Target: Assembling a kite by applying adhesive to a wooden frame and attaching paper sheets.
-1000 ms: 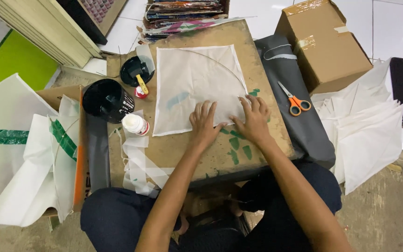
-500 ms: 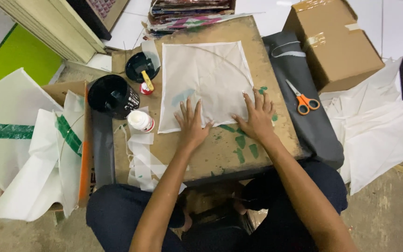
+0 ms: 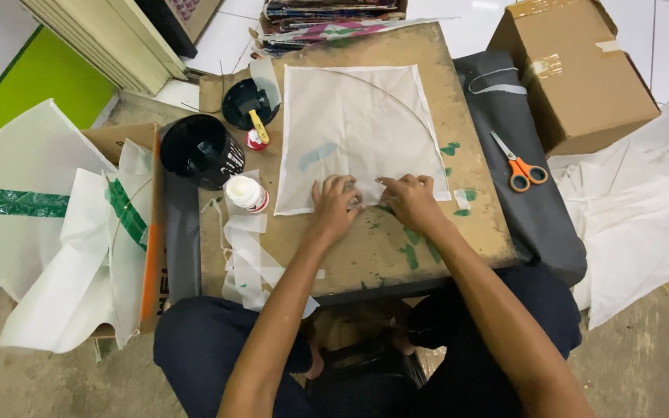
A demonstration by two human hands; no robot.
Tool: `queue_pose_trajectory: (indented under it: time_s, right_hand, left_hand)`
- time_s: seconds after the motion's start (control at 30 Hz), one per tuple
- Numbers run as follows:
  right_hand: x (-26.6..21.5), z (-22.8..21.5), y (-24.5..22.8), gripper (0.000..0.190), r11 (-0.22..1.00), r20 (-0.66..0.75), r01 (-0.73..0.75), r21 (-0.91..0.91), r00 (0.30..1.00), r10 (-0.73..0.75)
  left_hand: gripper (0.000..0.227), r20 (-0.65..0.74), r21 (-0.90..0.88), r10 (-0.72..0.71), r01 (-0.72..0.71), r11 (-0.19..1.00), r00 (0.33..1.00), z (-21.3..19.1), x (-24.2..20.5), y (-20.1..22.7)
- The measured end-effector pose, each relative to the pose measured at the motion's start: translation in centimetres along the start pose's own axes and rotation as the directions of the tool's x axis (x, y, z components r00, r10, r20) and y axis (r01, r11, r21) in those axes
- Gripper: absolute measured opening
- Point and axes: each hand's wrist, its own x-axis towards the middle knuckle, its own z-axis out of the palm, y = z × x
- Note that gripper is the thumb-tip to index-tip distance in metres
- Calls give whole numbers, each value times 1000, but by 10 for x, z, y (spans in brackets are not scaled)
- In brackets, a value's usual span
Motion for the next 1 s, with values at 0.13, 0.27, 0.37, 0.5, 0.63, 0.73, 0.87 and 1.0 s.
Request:
queue_pose_trajectory:
  time_s: [0.13,0.27,0.37,0.5,0.63,0.73,0.87,1.0]
  right_hand:
    - [5,20,14,52,998,12,-62,1,998,62]
    - [8,23,21,57,992,8,-127,-12,992,127]
    - [7,6,13,63,980,16,-199,22,980,199]
    - [7,-4,7,68,946,60,-320,53,947,317]
    - [9,1,20,67,942,47,-333,38,942,331]
    - [9,1,21,56,943,4,-318,93,948,319]
    - [4,-10,-6,61,947,-21,-322,13,946,322]
    - [2,-16,-12,69,951,-58,-304,-53,952,301]
  left_hand:
    - [15,-17,-33,-62,61,998,998,12,8,-10]
    - [29,-4,-74,-145,145,987,989,6,9,-9]
    - [38,-2,-120,-201,199,973,980,-9,4,5]
    - [53,-19,-175,-253,246,953,967,-20,4,15]
    - [62,-24,-186,-258,249,950,966,-23,8,26]
    - [61,-70,-173,-229,214,961,971,-24,8,34]
    - [66,-77,-96,-235,227,969,969,-26,3,40]
    - [73,-59,-67,-239,235,970,969,-25,4,45]
